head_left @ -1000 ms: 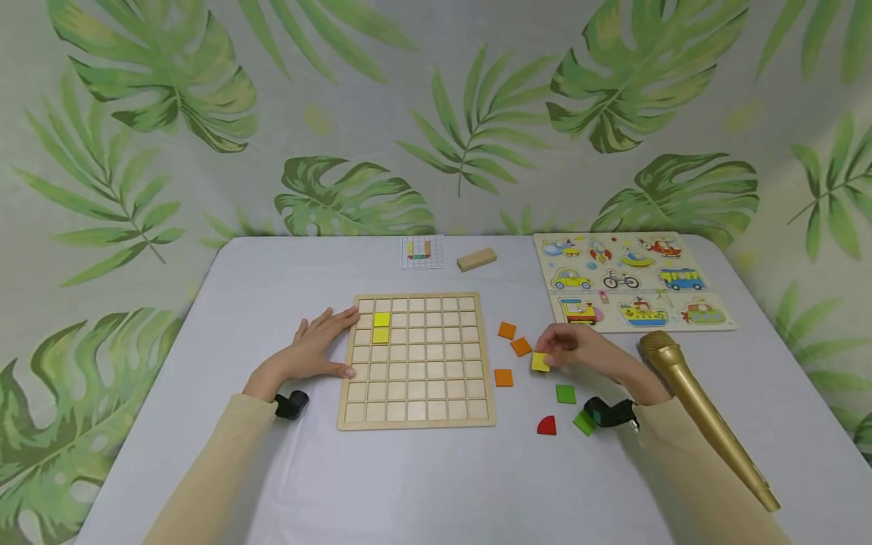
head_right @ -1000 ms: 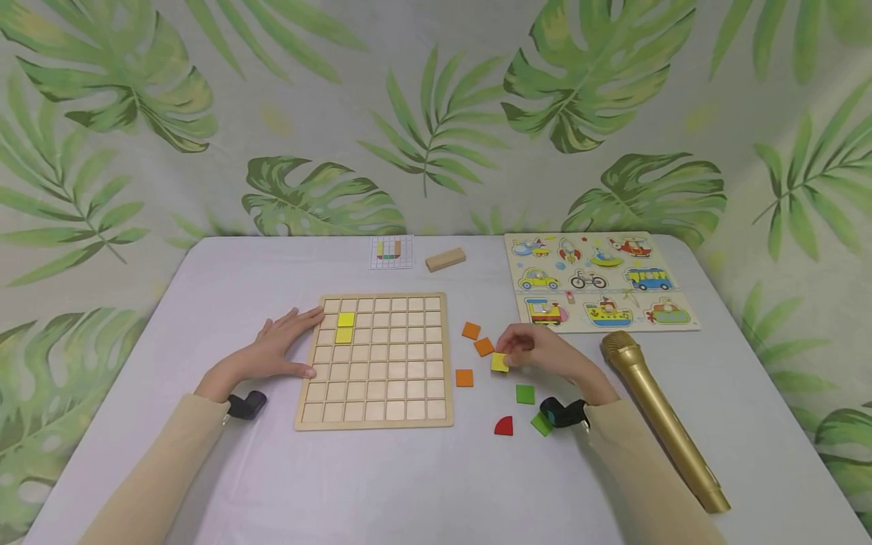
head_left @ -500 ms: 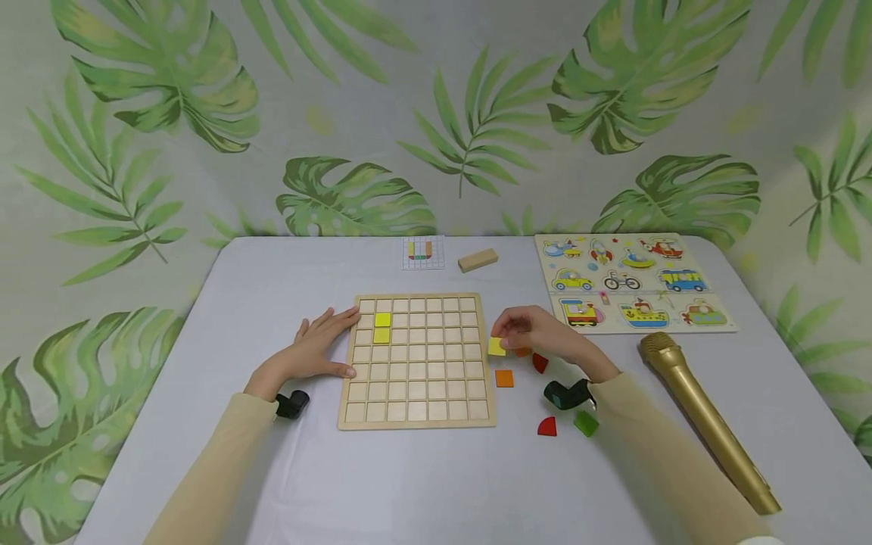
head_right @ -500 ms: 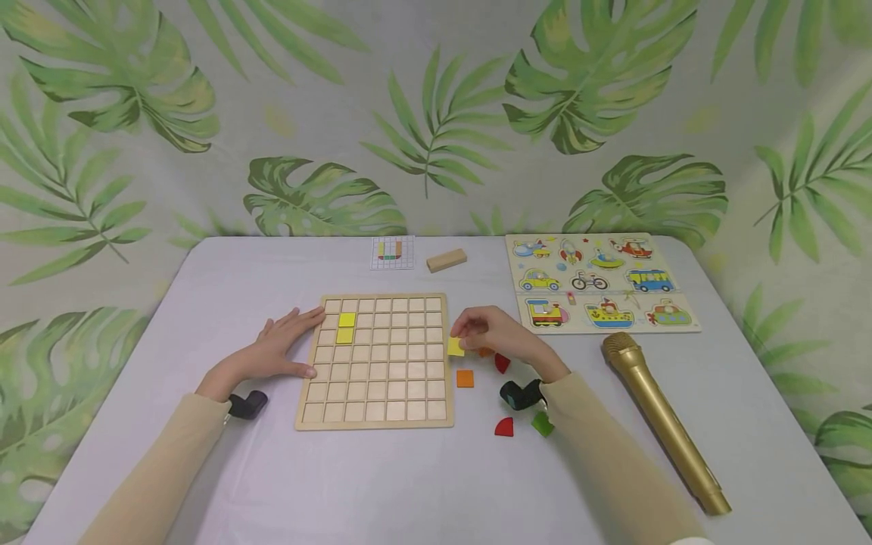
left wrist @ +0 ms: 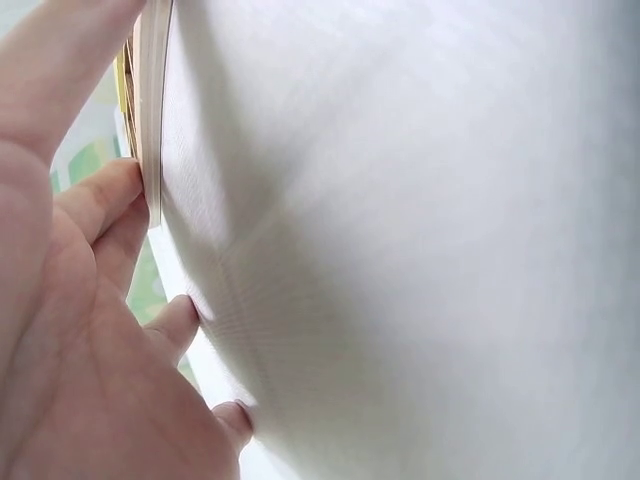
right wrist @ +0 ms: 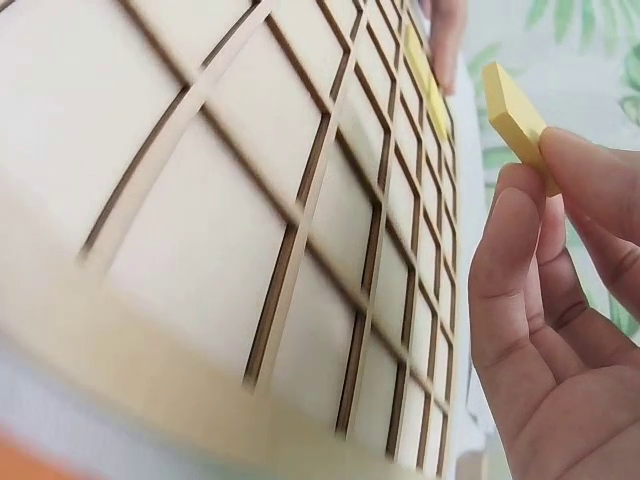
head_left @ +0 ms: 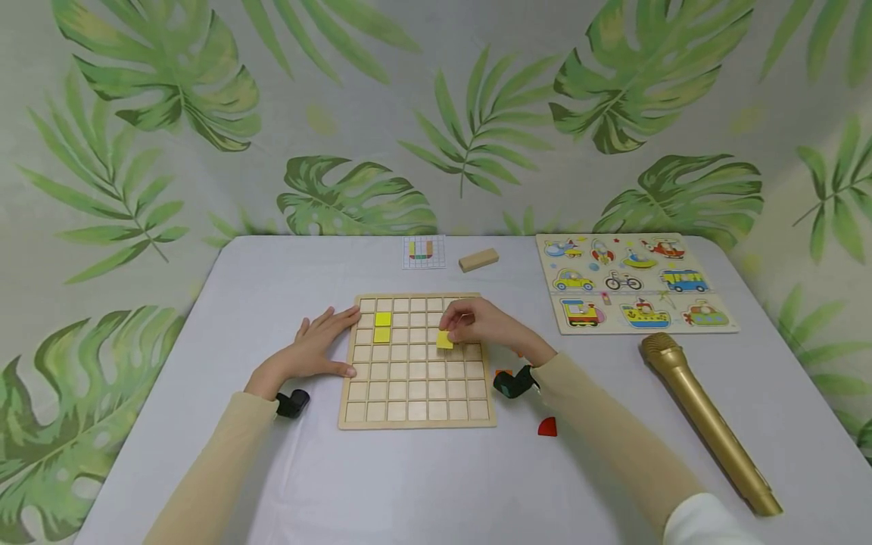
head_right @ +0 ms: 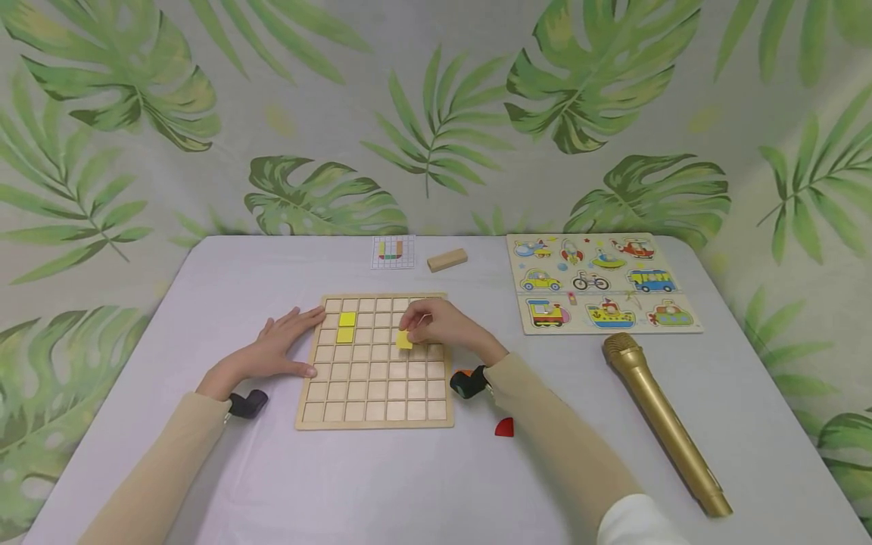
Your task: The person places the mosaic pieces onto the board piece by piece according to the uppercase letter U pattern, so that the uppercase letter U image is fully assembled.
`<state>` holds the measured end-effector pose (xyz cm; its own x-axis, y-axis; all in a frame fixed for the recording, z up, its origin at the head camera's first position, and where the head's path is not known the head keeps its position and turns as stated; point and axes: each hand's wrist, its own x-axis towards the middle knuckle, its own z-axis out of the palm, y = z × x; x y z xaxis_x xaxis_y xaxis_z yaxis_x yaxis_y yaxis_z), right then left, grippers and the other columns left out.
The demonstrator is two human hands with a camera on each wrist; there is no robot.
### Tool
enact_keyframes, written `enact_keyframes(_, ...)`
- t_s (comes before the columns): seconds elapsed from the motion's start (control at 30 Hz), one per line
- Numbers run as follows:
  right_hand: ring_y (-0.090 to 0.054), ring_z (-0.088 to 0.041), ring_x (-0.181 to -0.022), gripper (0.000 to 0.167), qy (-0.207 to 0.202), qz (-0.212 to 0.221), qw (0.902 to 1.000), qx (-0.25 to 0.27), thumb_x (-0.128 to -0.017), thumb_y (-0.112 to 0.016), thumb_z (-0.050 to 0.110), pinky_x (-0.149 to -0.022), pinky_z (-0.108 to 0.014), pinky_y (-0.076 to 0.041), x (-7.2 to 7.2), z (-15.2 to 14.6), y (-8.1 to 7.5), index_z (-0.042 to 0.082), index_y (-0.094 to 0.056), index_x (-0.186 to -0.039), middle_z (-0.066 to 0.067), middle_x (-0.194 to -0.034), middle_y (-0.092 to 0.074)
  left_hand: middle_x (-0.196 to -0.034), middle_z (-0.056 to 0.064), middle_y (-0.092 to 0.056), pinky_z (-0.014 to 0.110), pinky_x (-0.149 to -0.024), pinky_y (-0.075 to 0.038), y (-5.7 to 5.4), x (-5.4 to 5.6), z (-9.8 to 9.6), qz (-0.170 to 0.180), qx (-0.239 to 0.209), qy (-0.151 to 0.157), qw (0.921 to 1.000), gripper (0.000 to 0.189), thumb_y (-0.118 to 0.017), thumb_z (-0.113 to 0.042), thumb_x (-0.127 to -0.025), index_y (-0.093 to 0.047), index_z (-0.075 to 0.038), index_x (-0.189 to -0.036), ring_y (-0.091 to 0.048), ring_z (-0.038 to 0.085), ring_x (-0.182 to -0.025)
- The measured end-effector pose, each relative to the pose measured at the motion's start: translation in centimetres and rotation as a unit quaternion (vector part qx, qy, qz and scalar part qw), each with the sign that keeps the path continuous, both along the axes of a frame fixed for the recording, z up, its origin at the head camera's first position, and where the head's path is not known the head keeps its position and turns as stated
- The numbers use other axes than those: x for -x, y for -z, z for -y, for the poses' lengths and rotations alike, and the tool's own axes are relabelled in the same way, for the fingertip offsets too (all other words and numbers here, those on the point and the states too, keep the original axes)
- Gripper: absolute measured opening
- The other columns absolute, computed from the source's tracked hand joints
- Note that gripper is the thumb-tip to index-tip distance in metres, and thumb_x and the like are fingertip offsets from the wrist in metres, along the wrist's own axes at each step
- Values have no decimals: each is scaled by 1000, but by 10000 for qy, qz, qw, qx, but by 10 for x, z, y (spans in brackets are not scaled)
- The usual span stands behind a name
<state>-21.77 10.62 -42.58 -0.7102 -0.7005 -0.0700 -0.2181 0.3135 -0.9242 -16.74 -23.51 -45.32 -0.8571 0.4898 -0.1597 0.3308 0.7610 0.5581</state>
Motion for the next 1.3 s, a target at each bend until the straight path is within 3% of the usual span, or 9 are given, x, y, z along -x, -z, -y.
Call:
enact_keyframes(0.27, -55, -17, -78, 11, -202, 149, 9996, 134, -86, -65, -2, -70, -26, -48, 2, 40, 2, -3, -65, -96, -7, -88, -61, -159, 10, -14, 68, -104, 7, -3, -1, -2, -24, -19, 3, 10000, 102, -78, -45, -76, -21, -8, -153, 1, 40, -143)
enact_keyframes(0.43, -54, -14, -75, 10, -289, -16, 9996, -2, -85, -65, -4, -68, -24, -46, 3, 63, 4, -4, -65, -95, -6, -84, -60, -159, 10, -14, 67, -104, 7, -4, 0, -3, 8, -10, -12, 10000, 102, -78, -45, -76, -22, -8, -153, 1, 40, -143)
enact_keyframes(0.77, -55, -12, -73, 10, -77, -42, 9990, -428, -85, -67, -3, -66, -22, -46, -2, 91, 9, 0, -67, -94, -3, -81, -62, -159, 9, -13, 68, -104, 7, -5, 0, -2, 28, 0, -15, 10000, 102, -78, -45, -76, -21, -9, -153, 1, 41, -143)
enact_keyframes(1.13, -55, -11, -69, 8, 41, -407, 9965, -722, -83, -67, -2, -65, -21, -44, -9, 106, 12, 4, -67, -89, 0, -76, -61, -159, 8, -13, 67, -104, 8, -3, -1, -1, 56, -9, -29, 10000, 101, -78, -44, -76, -22, -9, -153, 1, 41, -142)
enact_keyframes(1.3, -53, -10, -67, 8, -68, -920, 9910, -970, -83, -66, -4, -63, -20, -42, -12, 110, 10, 3, -67, -87, 1, -73, -60, -159, 9, -13, 68, -104, 8, -3, 0, -1, 55, -2, -36, 10000, 101, -78, -44, -76, -22, -9, -153, 1, 41, -142)
